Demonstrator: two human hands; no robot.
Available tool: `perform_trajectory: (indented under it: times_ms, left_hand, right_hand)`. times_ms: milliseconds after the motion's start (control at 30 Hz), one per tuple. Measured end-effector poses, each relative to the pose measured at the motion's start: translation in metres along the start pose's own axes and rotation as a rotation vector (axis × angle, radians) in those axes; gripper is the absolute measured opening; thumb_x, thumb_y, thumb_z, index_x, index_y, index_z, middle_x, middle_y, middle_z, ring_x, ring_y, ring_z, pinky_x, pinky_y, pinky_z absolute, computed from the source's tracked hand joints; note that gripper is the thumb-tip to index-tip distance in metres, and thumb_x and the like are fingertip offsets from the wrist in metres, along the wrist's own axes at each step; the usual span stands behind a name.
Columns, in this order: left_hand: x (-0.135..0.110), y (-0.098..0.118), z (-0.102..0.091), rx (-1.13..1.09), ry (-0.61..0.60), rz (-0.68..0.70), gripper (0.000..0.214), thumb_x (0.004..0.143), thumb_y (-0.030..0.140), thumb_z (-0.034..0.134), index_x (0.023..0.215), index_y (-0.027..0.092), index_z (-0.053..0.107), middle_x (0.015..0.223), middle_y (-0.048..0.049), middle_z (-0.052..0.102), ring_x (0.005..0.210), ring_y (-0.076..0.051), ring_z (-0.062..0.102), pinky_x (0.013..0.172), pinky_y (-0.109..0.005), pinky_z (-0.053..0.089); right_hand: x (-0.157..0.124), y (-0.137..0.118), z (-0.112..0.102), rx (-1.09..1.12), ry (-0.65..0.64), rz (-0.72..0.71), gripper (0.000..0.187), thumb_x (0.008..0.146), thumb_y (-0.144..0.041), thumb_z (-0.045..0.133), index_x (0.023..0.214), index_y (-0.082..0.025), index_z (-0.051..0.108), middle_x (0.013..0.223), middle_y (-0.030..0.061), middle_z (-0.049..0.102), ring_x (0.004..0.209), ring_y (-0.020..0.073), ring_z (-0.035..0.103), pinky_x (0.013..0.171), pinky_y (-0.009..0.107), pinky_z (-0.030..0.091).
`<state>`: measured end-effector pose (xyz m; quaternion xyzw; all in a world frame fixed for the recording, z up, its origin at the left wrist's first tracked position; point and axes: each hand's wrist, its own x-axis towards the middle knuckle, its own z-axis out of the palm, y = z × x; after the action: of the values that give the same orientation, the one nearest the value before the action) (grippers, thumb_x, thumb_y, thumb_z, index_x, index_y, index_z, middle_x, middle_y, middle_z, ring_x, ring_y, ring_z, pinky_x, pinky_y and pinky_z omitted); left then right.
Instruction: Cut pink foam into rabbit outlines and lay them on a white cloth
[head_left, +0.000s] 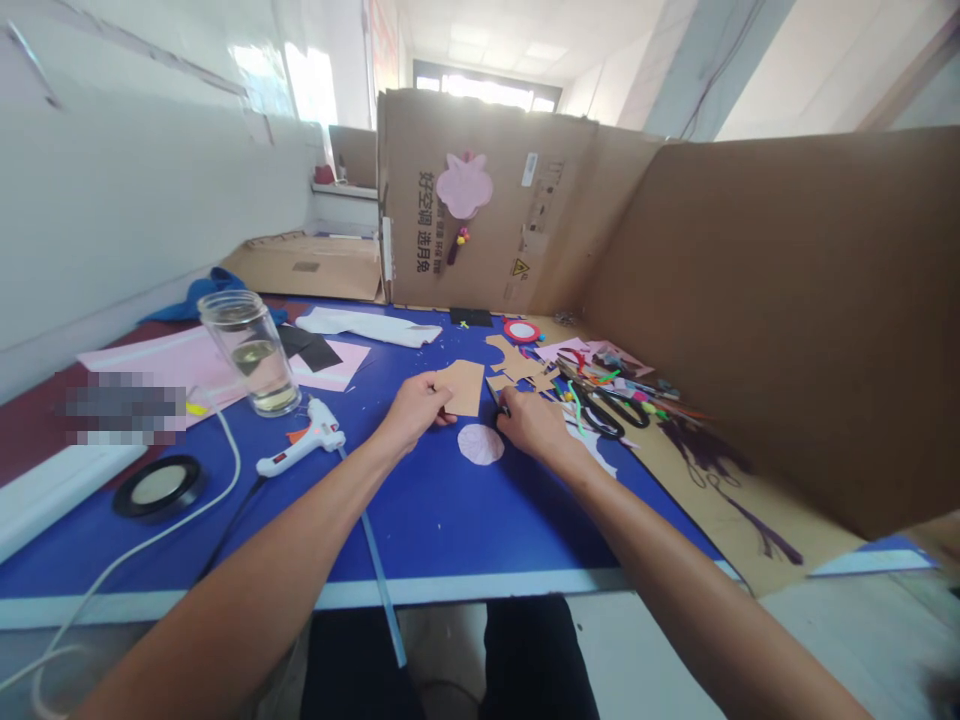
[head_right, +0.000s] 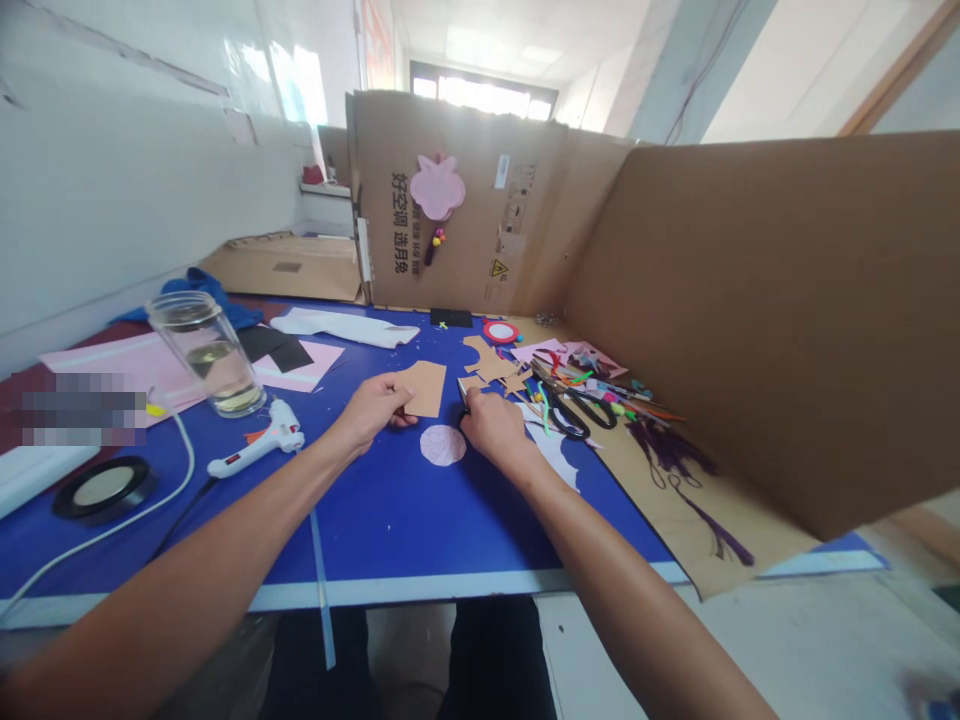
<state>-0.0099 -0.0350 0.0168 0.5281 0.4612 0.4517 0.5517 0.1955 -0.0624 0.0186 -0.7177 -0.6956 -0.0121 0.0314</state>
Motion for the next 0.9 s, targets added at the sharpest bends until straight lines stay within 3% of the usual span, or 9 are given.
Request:
perform_trajectory:
  times_ms: [133,300,433,567,733,900]
  left_hand:
    - [-0.001,0.001,0.001,-0.023,-0.053,-0.053,0.004,0.094,0.014,0.067,0.097,0.014,0.07,0.065,-0.0026,0.072,0.05,-0.011,0.067,0.048,-0.017,0.049]
    - [0.0,0.002,0.0,-0.063,-0.047,-0.099,0.005,0.093,0.015,0.07,0.098,0.013,0.07,0.067,-0.004,0.073,0.05,-0.012,0.068,0.047,-0.018,0.05]
    - [0.001,0.003,-0.002,-0.143,-0.081,-0.155,0.009,0.093,0.017,0.073,0.101,0.013,0.073,0.072,-0.0062,0.076,0.05,-0.013,0.067,0.048,-0.02,0.053]
    - [0.003,0.001,-0.005,-0.279,-0.112,-0.187,0.015,0.089,0.016,0.078,0.104,0.014,0.076,0.089,-0.0104,0.081,0.067,-0.017,0.076,0.056,-0.024,0.06]
    - [0.004,-0.002,-0.006,-0.427,-0.19,-0.19,0.024,0.089,0.013,0.079,0.113,0.014,0.078,0.108,-0.0156,0.083,0.085,-0.021,0.08,0.068,-0.029,0.065]
    - [0.003,-0.001,-0.002,-0.526,-0.222,-0.182,0.025,0.091,0.007,0.073,0.116,0.011,0.08,0.113,-0.0171,0.082,0.089,-0.021,0.08,0.077,-0.031,0.067]
  right_hand:
    - [-0.004,-0.003,-0.004,0.007,-0.048,0.026,0.041,0.097,-0.027,0.058,0.137,-0.02,0.067,0.121,0.0206,0.079,0.112,0.0363,0.076,0.086,0.04,0.055]
    - [-0.009,0.003,-0.006,0.03,-0.069,0.028,0.043,0.09,-0.025,0.062,0.133,-0.021,0.069,0.119,0.0186,0.079,0.111,0.0386,0.076,0.082,0.04,0.053]
    - [-0.008,0.008,0.001,0.127,-0.003,0.025,0.047,0.089,-0.024,0.063,0.136,-0.022,0.065,0.117,0.015,0.08,0.111,0.0344,0.074,0.082,0.037,0.049]
    - [-0.006,0.008,0.011,0.271,0.096,0.026,0.047,0.088,-0.02,0.062,0.136,-0.022,0.063,0.109,0.0103,0.079,0.098,0.0283,0.073,0.075,0.033,0.044]
    - [-0.01,-0.002,0.02,0.526,0.222,-0.14,0.041,0.09,-0.021,0.062,0.131,-0.024,0.061,0.106,0.0046,0.075,0.088,0.0216,0.069,0.075,0.03,0.044]
    - [-0.015,-0.013,0.025,0.472,0.321,-0.296,0.03,0.093,-0.021,0.061,0.122,-0.023,0.061,0.112,0.0072,0.074,0.099,0.0244,0.069,0.077,0.03,0.044]
